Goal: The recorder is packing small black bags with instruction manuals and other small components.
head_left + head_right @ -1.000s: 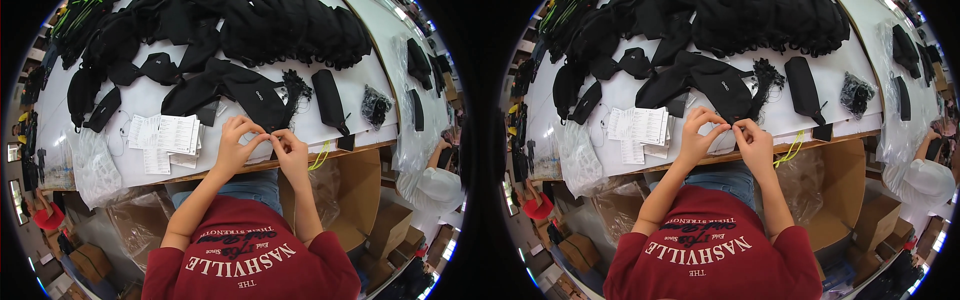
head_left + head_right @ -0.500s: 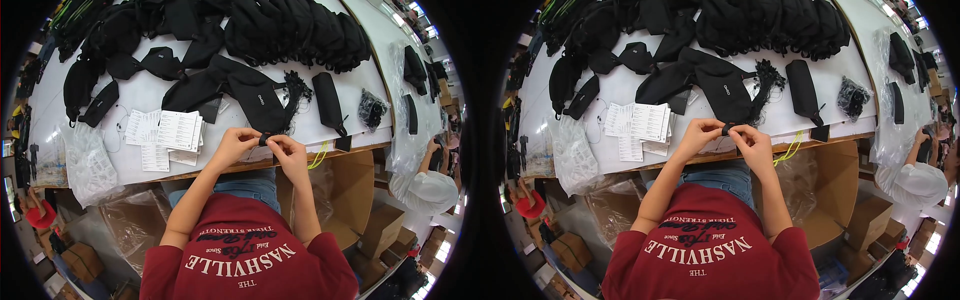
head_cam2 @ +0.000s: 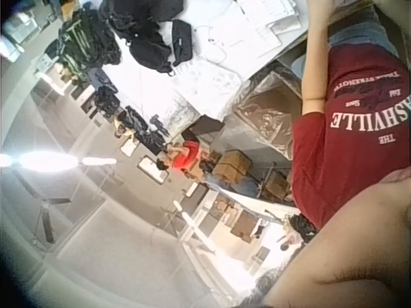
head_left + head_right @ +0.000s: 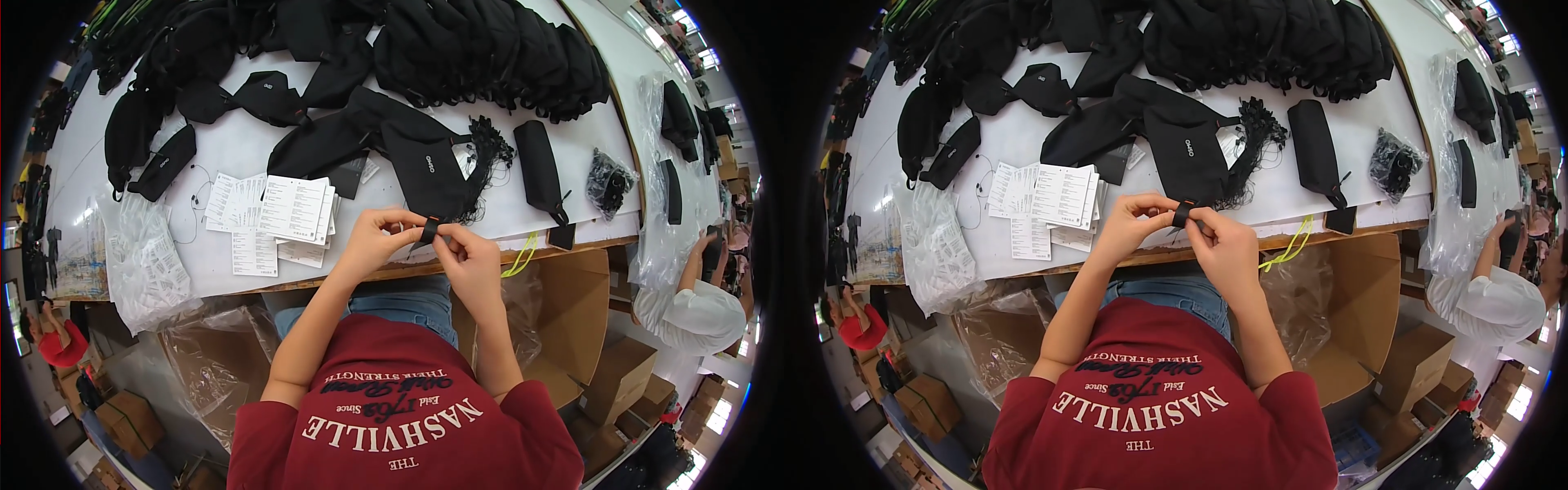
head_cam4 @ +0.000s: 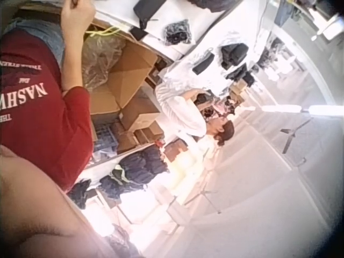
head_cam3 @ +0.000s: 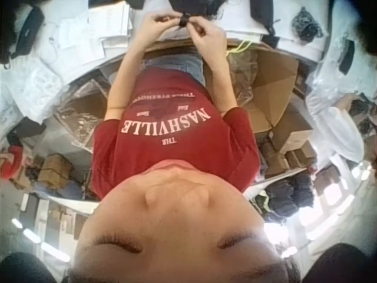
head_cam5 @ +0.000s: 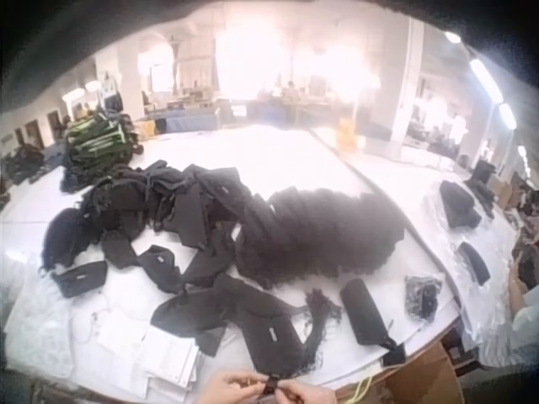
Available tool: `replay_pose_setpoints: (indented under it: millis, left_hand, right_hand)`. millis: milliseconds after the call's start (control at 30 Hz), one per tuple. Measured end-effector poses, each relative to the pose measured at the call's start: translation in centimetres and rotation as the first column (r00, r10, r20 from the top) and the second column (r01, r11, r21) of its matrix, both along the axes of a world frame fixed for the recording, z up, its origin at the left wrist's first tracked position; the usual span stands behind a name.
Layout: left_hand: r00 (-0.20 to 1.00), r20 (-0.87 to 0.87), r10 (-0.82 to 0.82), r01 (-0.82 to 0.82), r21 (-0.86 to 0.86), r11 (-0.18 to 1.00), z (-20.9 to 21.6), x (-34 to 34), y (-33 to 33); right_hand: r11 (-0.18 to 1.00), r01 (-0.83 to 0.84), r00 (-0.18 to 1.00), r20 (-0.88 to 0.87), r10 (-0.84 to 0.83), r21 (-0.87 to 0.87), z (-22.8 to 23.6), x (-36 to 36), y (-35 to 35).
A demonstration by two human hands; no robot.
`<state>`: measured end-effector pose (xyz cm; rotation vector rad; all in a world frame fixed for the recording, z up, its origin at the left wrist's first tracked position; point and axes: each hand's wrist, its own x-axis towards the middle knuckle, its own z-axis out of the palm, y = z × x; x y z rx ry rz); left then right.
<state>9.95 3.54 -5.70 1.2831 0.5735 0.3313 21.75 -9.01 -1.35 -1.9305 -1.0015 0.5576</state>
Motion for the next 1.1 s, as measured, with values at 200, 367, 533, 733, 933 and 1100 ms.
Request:
replay_pose_setpoints:
  millis: [200, 367, 533, 733, 933, 1100]
  left_hand:
    - [0.994, -0.024, 0.107, -0.091, 0.375, 0.923, 2.3, -0.9, -0.5]
    - [0.989, -0.004, 0.148, -0.125, 0.523, 0.843, 3.4, -1.0, -1.0]
    - [0.967, 0.130, 0.221, -0.247, 0.251, 0.936, 3.1, -1.4, -0.9]
    - [0.904, 0.385, 0.186, 0.047, -0.521, 0.852, 3.6, -3.0, 0.4]
    - [0.932, 0.325, 0.158, 0.015, -0.473, 0.881, 3.6, -3.0, -0.3]
    - [0.968, 0.184, 0.169, -0.134, -0.190, 0.973, 4.9, -2.7, -1.4]
  right_hand:
    - [0.995, -0.085, 0.994, 0.079, 0.081, 0.048, -0.4, -0.3, 0.2]
    - [0.996, -0.075, 0.997, 0.000, 0.075, 0.044, -0.5, -0.8, 0.4]
    - [0.995, -0.024, 0.979, -0.198, 0.042, 0.094, -0.4, -0.7, 0.3]
    - [0.918, 0.015, 0.722, -0.639, 0.265, 0.397, 0.2, 0.6, -0.3]
    - [0.896, -0.006, 0.692, -0.645, 0.324, 0.445, 0.7, 0.4, 0.0]
    - [0.883, -0.027, 0.683, -0.636, 0.358, 0.468, 1.0, -0.5, 0.4]
